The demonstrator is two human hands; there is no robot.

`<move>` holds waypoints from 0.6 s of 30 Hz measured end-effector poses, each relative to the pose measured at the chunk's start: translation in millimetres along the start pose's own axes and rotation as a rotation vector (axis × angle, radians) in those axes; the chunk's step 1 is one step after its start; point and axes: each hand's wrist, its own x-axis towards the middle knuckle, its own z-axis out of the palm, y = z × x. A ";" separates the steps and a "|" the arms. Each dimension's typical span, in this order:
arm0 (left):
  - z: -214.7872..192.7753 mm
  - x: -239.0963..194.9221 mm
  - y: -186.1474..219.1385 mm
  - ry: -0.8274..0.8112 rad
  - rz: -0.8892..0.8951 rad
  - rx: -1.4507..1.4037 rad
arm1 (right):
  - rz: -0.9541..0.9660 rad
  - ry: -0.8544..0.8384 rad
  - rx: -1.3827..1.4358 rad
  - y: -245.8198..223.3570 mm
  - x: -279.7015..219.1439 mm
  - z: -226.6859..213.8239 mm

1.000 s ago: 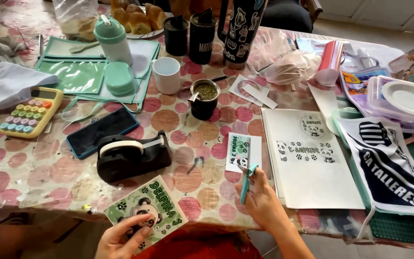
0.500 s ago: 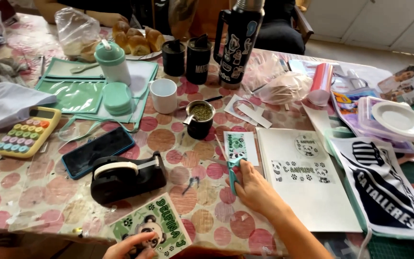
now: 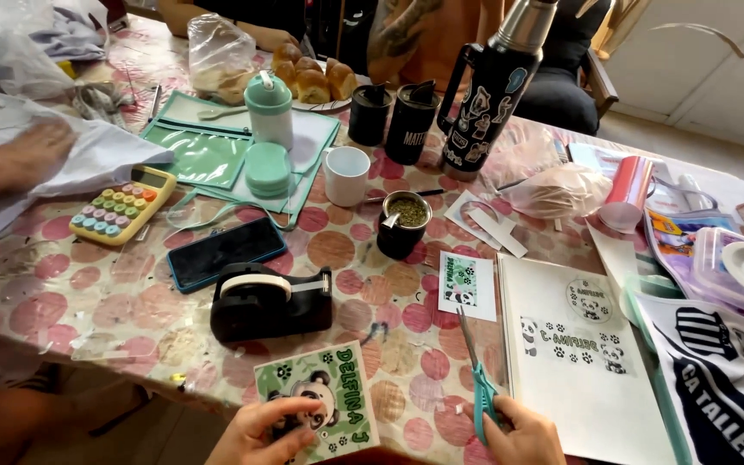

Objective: Cutting a sticker with scissors and applying it to a plastic container lid.

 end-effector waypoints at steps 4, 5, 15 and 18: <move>-0.6 9.0 -14.0 -0.022 0.030 -0.120 | 0.140 0.208 -0.232 20.1 12.7 10.8; -0.8 9.2 -16.9 -0.004 0.046 -0.108 | 0.148 0.243 -0.244 20.1 11.7 10.2; -11.3 4.6 -13.9 0.183 -0.213 -0.379 | 0.020 0.055 -0.313 25.2 55.3 12.8; -12.3 0.0 -18.9 0.145 -0.166 -0.338 | -0.117 -0.012 -0.311 19.3 57.7 10.2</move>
